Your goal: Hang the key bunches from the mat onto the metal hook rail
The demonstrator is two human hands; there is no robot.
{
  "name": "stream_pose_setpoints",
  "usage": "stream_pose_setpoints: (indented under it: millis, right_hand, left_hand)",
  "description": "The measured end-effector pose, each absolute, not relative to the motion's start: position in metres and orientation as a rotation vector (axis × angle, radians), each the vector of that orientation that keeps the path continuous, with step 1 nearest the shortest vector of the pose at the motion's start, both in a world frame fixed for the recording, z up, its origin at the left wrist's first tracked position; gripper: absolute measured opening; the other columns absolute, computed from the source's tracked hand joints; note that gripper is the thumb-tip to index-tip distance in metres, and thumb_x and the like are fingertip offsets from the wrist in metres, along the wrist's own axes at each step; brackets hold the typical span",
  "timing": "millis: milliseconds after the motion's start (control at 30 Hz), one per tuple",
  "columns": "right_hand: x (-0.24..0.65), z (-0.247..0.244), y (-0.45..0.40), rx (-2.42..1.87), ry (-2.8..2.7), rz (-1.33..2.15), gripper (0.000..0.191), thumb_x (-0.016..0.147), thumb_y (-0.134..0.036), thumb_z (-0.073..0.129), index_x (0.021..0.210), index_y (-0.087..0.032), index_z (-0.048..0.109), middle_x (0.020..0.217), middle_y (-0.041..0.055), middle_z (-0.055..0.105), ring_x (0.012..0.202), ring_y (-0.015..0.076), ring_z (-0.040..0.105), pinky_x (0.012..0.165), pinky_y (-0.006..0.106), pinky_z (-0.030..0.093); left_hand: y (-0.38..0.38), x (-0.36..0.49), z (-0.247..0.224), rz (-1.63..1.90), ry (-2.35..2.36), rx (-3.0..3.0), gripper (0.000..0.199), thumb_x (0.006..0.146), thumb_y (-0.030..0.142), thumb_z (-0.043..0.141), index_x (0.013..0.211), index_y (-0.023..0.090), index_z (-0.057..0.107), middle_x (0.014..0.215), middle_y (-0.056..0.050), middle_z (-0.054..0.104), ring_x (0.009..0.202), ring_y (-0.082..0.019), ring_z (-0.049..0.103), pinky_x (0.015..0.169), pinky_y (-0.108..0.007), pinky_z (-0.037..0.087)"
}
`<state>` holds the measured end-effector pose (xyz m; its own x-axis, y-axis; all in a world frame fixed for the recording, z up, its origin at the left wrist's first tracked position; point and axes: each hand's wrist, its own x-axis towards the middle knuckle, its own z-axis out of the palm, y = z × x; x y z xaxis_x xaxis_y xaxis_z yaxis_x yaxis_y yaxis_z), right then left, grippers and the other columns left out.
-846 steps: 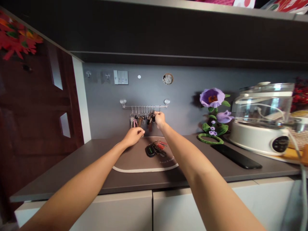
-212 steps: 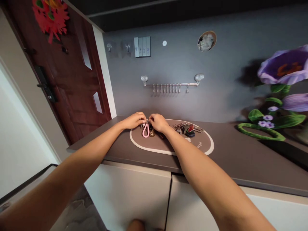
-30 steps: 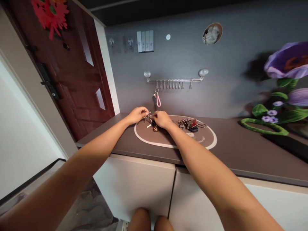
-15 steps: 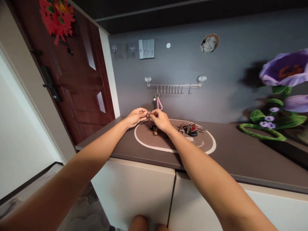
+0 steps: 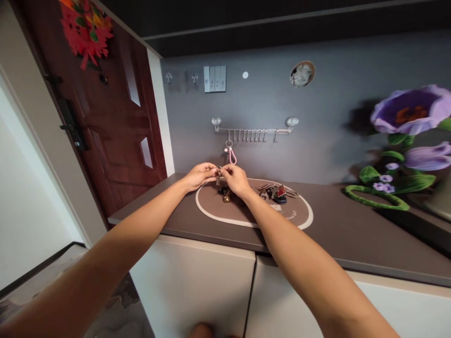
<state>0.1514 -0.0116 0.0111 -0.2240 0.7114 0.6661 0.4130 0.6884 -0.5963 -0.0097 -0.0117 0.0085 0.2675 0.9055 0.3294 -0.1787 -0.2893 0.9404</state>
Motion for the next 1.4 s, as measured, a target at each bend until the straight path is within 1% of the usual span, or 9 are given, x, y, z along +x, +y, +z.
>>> stream_pose_setpoints:
  millis: [233,467,567,667,800,1033,1167,1233,1400]
  right_hand:
    - [0.155,0.012,-0.010,-0.909,-1.816,0.360,0.023,0.074,-0.037,0.048,0.074,-0.016,0.057,0.075,0.0024,0.060,0.070,0.0135,0.053,0.070,0.026,0.039]
    - [0.159,0.010,-0.003,-0.895,-1.772,0.358,0.023,0.076,-0.037,0.044,0.077,-0.016,0.054,0.075,0.0014,0.057,0.069,0.0122,0.050,0.070,0.025,0.039]
    - [0.162,0.010,0.000,-0.895,-1.745,0.359,0.023,0.076,-0.038,0.044,0.078,-0.016,0.052,0.072,0.0004,0.055,0.068,0.0117,0.048,0.070,0.025,0.040]
    - [0.164,0.009,0.002,-0.887,-1.688,0.423,0.022,0.076,-0.038,0.044,0.078,-0.017,0.050,0.073,-0.0003,0.054,0.069,0.0113,0.049,0.070,0.025,0.042]
    - [0.162,0.011,0.002,-0.874,-1.550,0.593,0.020,0.074,-0.037,0.045,0.078,-0.017,0.048,0.073,-0.0008,0.052,0.066,0.0104,0.051,0.066,0.025,0.044]
    - [0.153,0.036,0.014,-0.844,-1.335,0.773,0.017,0.074,-0.034,0.046,0.078,-0.017,0.045,0.067,-0.0012,0.054,0.055,0.0094,0.052,0.053,0.023,0.046]
    - [0.146,0.060,0.024,-0.820,-1.283,0.829,0.011,0.079,-0.026,0.042,0.075,-0.016,0.046,0.062,0.0001,0.056,0.049,0.0082,0.052,0.047,0.020,0.044]
    - [0.143,0.072,0.028,-0.808,-1.239,0.877,0.010,0.080,-0.021,0.040,0.073,-0.016,0.045,0.060,0.0008,0.057,0.049,0.0090,0.054,0.046,0.020,0.044]
    - [0.134,0.092,0.036,-0.807,-1.060,0.949,0.011,0.079,-0.011,0.039,0.070,-0.016,0.045,0.055,-0.0004,0.056,0.045,0.0085,0.053,0.048,0.023,0.049]
  left_hand:
    - [-0.013,-0.005,0.008,1.234,0.823,1.563,0.020,0.071,0.023,0.061,0.085,0.012,0.052,0.078,-0.002,0.056,0.071,-0.009,0.057,0.079,-0.036,0.046]
    - [-0.017,-0.001,0.007,1.267,0.891,1.690,0.023,0.072,0.025,0.059,0.091,0.013,0.051,0.084,-0.005,0.058,0.071,-0.009,0.057,0.070,-0.029,0.047]
    - [-0.014,0.000,0.002,1.267,0.964,1.805,0.019,0.075,0.025,0.054,0.090,0.013,0.052,0.077,-0.004,0.058,0.066,-0.009,0.057,0.062,-0.025,0.046]
    - [-0.011,0.002,-0.002,1.248,1.101,2.031,0.015,0.076,0.023,0.051,0.084,0.012,0.055,0.066,-0.001,0.057,0.059,-0.010,0.054,0.058,-0.023,0.044]
    - [-0.013,0.003,-0.003,1.213,1.245,2.318,0.017,0.076,0.024,0.046,0.079,0.013,0.059,0.065,-0.001,0.059,0.058,-0.010,0.053,0.060,-0.022,0.041]
    - [-0.017,0.005,-0.002,1.135,1.282,2.541,0.023,0.078,0.025,0.042,0.077,0.014,0.062,0.073,-0.003,0.063,0.064,-0.012,0.053,0.061,-0.023,0.038]
    - [-0.017,0.006,-0.003,1.099,1.285,2.575,0.024,0.079,0.026,0.041,0.077,0.014,0.062,0.074,-0.004,0.064,0.065,-0.013,0.054,0.061,-0.023,0.038]
    - [-0.016,0.006,-0.004,1.084,1.283,2.581,0.024,0.079,0.026,0.041,0.077,0.014,0.062,0.076,-0.004,0.064,0.066,-0.013,0.054,0.061,-0.023,0.038]
    - [-0.018,0.007,-0.003,1.058,1.299,2.619,0.024,0.079,0.025,0.041,0.077,0.015,0.063,0.076,-0.004,0.064,0.067,-0.013,0.054,0.063,-0.023,0.038]
